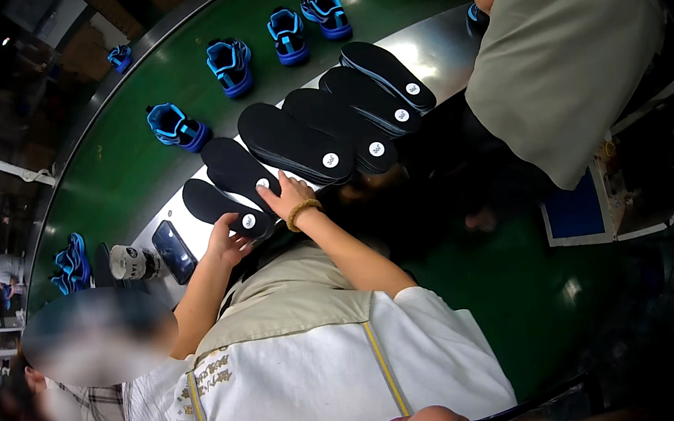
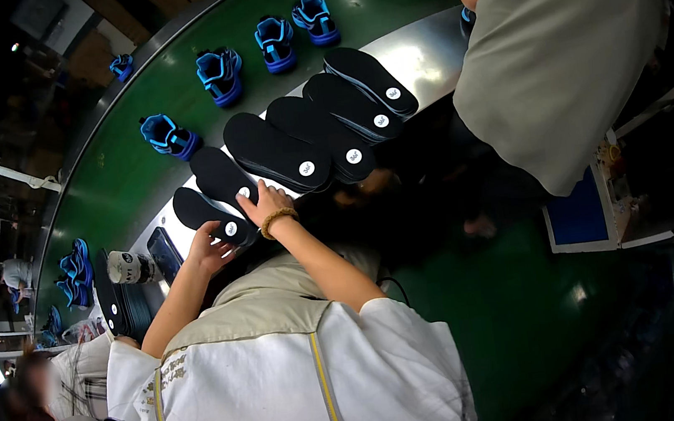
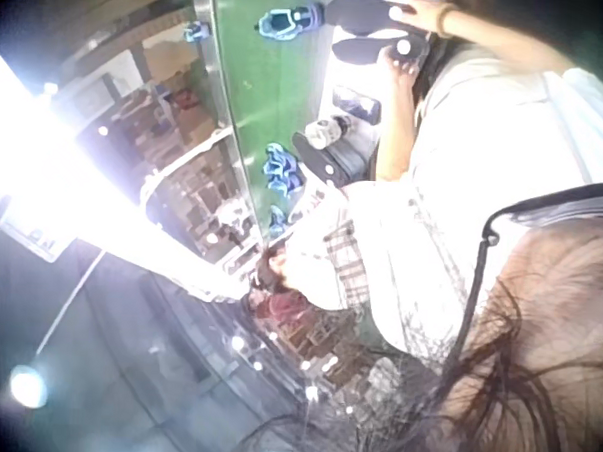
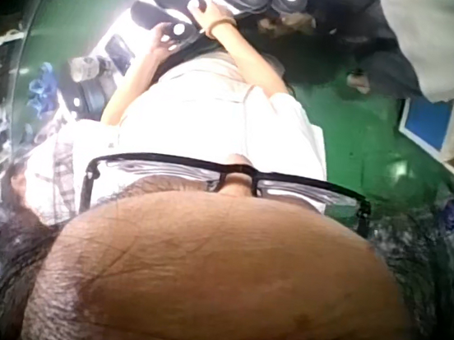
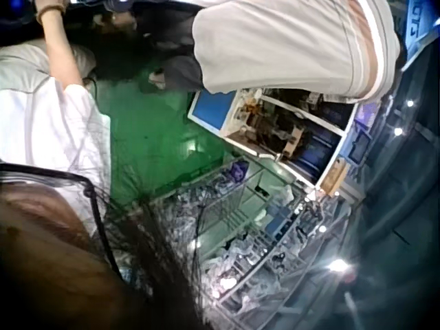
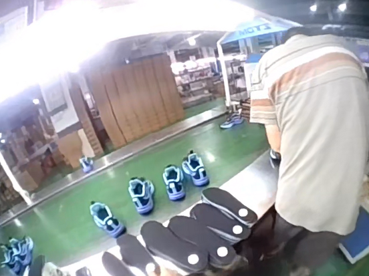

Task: The person inserts blue foam insoles into black and blue sneakers, pressing them firmly into place, then places the finished shoes onto a conveyor belt.

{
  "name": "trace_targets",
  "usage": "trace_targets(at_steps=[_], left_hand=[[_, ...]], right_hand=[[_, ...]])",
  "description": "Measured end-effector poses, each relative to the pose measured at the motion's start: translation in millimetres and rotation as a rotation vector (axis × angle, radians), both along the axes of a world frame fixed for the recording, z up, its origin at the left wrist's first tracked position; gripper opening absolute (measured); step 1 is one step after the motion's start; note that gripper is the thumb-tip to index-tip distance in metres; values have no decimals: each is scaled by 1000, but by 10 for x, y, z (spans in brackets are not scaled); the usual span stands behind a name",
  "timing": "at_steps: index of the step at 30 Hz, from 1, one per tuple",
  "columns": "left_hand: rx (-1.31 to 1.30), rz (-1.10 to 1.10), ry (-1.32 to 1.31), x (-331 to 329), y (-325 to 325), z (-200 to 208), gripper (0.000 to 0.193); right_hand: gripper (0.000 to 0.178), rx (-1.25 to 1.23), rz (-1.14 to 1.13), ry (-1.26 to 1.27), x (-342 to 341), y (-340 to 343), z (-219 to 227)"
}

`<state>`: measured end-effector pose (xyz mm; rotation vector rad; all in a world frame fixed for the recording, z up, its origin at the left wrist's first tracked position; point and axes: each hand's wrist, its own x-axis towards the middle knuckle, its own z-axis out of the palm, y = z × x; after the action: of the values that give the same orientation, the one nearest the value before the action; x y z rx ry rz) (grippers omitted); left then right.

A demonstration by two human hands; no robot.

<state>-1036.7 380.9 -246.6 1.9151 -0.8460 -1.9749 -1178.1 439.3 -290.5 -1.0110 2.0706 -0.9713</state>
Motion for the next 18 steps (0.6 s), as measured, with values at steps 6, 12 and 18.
trace_targets(at_steps=[6,12,18], left_hand=[[-11,176,-65,141,-170,-342,45],[15,75,129,61,-32,-337,46],[130,98,223,279,-322,-515,49]], right_hand=[[79,156,278,-58,-253,-164,127],[74,306,377,-254,-247,-411,47],[75,291,382,-37,-138,-412,138]])
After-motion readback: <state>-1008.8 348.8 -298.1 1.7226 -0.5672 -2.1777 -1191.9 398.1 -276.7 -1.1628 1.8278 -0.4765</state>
